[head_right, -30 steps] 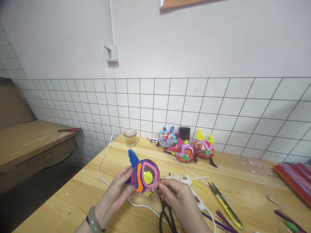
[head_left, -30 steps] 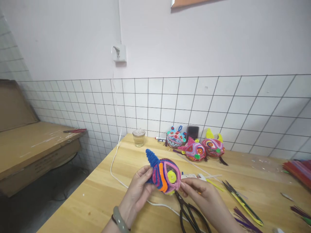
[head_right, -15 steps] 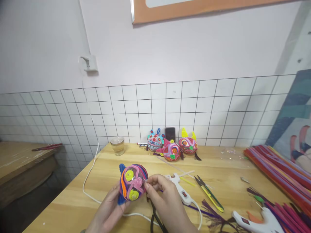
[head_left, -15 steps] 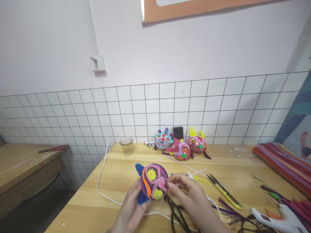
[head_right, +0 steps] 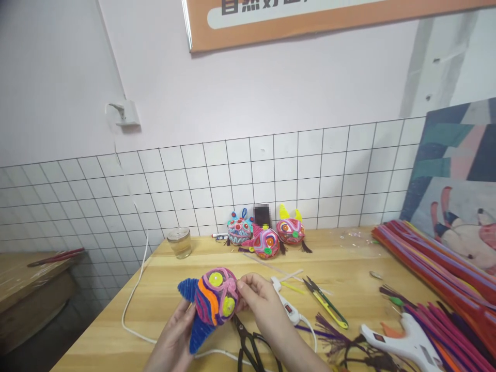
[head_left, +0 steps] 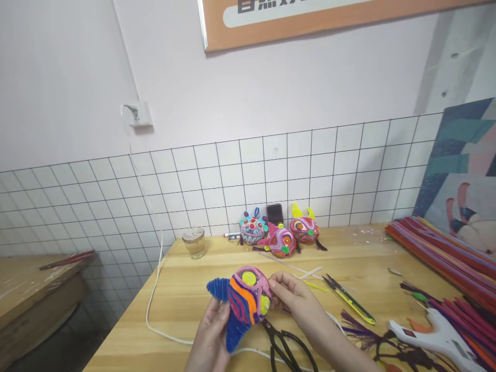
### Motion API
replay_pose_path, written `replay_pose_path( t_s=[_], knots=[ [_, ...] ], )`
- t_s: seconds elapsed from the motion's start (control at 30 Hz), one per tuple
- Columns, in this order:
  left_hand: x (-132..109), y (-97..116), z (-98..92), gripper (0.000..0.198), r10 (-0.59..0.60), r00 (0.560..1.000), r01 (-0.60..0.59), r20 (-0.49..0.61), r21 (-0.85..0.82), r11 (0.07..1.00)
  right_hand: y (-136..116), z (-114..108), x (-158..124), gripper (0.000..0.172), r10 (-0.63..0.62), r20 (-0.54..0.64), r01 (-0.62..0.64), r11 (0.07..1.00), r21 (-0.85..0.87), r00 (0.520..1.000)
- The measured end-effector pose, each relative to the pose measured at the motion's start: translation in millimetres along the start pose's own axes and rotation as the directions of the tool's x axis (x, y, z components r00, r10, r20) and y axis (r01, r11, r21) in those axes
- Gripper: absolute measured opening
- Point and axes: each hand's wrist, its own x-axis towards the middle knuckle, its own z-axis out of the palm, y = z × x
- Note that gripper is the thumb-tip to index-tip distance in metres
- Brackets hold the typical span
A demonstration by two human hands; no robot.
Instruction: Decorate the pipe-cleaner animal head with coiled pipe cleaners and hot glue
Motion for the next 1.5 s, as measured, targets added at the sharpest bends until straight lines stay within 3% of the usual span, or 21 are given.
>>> replay_pose_path(
  t_s=[0.17,0.27,0.37,0.7,1.03,1.5],
  knots=[
    [-2.5,7.0,0.4,0.048,-0.024,0.995,0.022,-0.092,-0.021,1.000,5.3,3.1,-1.2,0.052,0.096,0.042,-0.098,0.994,0.047,0.994],
    [-2.7,8.5,2.2,0.040,-0.003,0.993,0.001,-0.119,-0.018,1.000,3.1,5.1,-3.8,0.051,0.126,0.065,-0.131,0.989,0.075,0.990],
    [-2.3,8.2,4.6,0.034,0.012,0.990,-0.014,-0.140,-0.011,1.000,1.7,5.8,-5.0,0.051,0.137,0.069,-0.143,0.985,0.093,0.988],
    [1.8,6.1,1.9,0.046,0.041,0.984,-0.027,-0.175,0.082,0.996,23.2,5.0,0.0,0.051,0.119,0.033,-0.121,0.990,0.068,0.992],
    [0.0,10.5,10.2,0.047,0.077,0.978,-0.054,-0.195,0.122,0.991,17.4,9.8,-3.8,0.052,0.127,0.048,-0.129,0.990,0.052,0.991],
    [2.3,12.3,2.8,0.046,0.053,0.989,-0.030,-0.138,0.169,0.985,15.7,11.5,-6.0,0.050,0.097,0.046,-0.099,0.994,0.051,0.994]
  ],
)
